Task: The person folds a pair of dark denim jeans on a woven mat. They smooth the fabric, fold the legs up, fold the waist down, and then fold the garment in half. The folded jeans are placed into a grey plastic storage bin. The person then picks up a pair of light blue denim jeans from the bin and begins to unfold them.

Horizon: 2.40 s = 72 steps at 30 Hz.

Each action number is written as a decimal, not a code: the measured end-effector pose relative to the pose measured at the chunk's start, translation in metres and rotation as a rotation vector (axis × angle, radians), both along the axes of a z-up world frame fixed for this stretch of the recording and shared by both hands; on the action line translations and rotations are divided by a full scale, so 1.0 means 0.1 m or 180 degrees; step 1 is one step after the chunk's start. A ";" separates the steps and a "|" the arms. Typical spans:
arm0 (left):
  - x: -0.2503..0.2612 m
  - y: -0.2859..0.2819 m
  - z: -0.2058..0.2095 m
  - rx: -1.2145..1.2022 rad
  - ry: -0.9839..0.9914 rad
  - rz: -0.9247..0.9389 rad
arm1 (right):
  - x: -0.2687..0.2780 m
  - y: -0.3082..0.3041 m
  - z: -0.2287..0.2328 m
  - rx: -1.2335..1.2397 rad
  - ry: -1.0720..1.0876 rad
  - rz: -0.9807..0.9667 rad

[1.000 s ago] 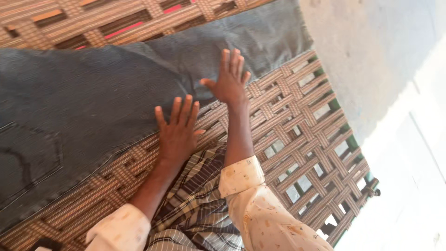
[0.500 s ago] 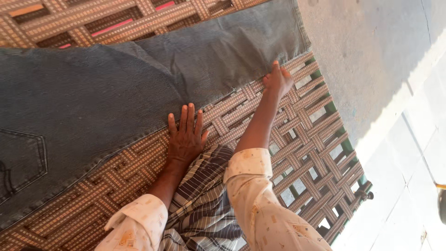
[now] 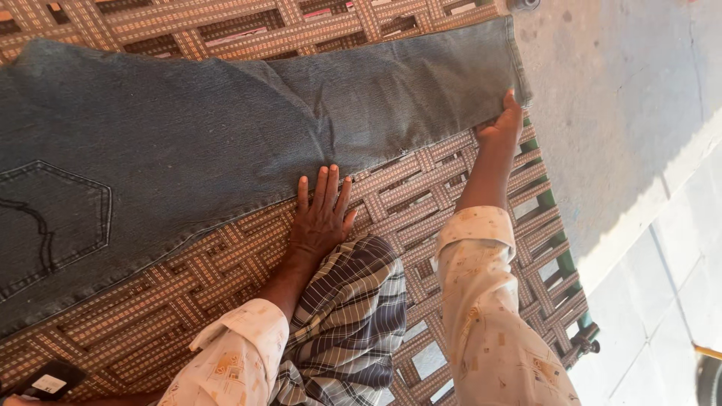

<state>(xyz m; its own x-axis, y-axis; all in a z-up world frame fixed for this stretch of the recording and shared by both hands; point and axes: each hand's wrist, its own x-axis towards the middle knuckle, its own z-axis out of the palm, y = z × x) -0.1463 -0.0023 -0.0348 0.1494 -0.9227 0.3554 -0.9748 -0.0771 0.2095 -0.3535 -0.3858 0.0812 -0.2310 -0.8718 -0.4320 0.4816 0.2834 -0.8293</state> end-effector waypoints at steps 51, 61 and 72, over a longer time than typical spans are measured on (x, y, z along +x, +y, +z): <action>0.52 -1.28 0.69 -0.0390 0.6665 0.0769 | 1.24 2.04 0.45 -0.1417 0.4306 0.3214; 0.66 -1.22 0.68 -0.0851 0.5748 0.1066 | 1.37 2.08 0.49 -0.2125 0.4096 0.3889; 0.78 -0.88 0.65 -0.0581 0.3827 0.1358 | 1.43 2.08 0.48 -0.1830 0.3922 0.4572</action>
